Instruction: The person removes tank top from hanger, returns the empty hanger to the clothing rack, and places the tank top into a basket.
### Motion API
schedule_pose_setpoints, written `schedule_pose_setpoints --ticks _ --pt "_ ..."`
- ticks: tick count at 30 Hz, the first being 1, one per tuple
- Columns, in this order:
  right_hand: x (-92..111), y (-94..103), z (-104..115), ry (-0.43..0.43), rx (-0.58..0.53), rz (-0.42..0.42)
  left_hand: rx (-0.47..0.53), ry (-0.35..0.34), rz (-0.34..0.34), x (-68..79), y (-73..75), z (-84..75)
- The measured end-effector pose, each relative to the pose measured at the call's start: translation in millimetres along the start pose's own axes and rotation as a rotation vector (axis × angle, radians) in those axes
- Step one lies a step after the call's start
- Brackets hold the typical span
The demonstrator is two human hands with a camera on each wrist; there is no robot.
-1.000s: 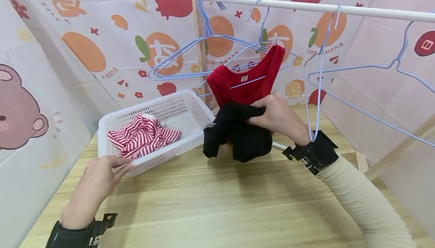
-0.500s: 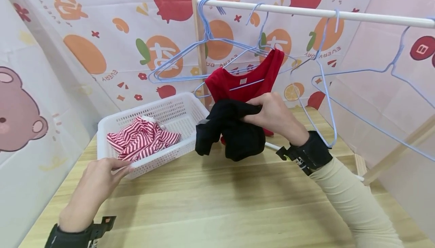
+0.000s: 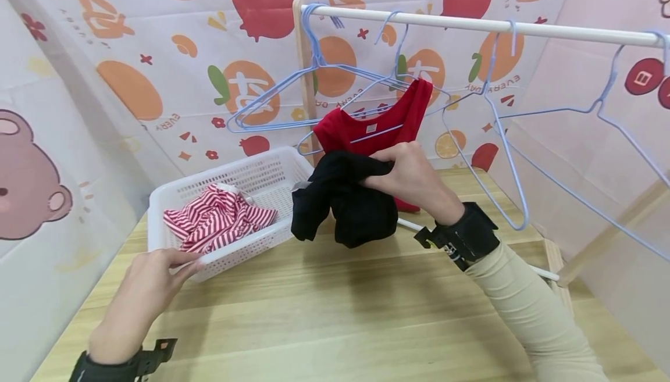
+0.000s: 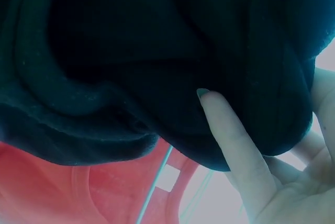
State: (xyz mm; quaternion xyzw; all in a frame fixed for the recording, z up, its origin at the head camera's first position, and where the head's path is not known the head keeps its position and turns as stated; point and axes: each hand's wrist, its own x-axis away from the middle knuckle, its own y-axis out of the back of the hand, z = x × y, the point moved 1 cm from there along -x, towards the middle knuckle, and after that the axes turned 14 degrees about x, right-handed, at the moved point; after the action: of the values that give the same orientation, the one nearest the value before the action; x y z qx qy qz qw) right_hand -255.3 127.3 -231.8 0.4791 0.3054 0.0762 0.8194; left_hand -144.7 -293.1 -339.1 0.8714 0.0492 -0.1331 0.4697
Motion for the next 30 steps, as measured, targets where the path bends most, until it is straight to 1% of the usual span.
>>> schedule_pose_setpoints --ticks 3,7,11,20,25,30 --pt "-1.1 0.4 1.6 -0.004 0.002 -0.016 0.004 -0.004 -0.003 -0.6 -1.3 -0.5" --pt "-3.7 0.0 5.3 0.015 0.009 -0.042 0.012 0.011 -0.002 -0.8 -1.6 -0.8" --pt "-7.5 -0.5 10.7 0.035 0.0 -0.067 0.012 0.028 0.013 -1.2 -0.6 -0.4" --pt "-20.2 -3.4 23.2 0.067 -0.014 -0.104 0.01 0.022 0.014 -0.8 0.0 -0.2" --pt "-28.5 -6.2 29.6 0.069 -0.019 -0.106 0.008 0.021 0.007 -0.6 0.3 0.2" --pt "-36.7 -9.8 33.8 0.059 -0.024 -0.074 0.012 0.019 0.001 -0.2 0.4 -0.3"
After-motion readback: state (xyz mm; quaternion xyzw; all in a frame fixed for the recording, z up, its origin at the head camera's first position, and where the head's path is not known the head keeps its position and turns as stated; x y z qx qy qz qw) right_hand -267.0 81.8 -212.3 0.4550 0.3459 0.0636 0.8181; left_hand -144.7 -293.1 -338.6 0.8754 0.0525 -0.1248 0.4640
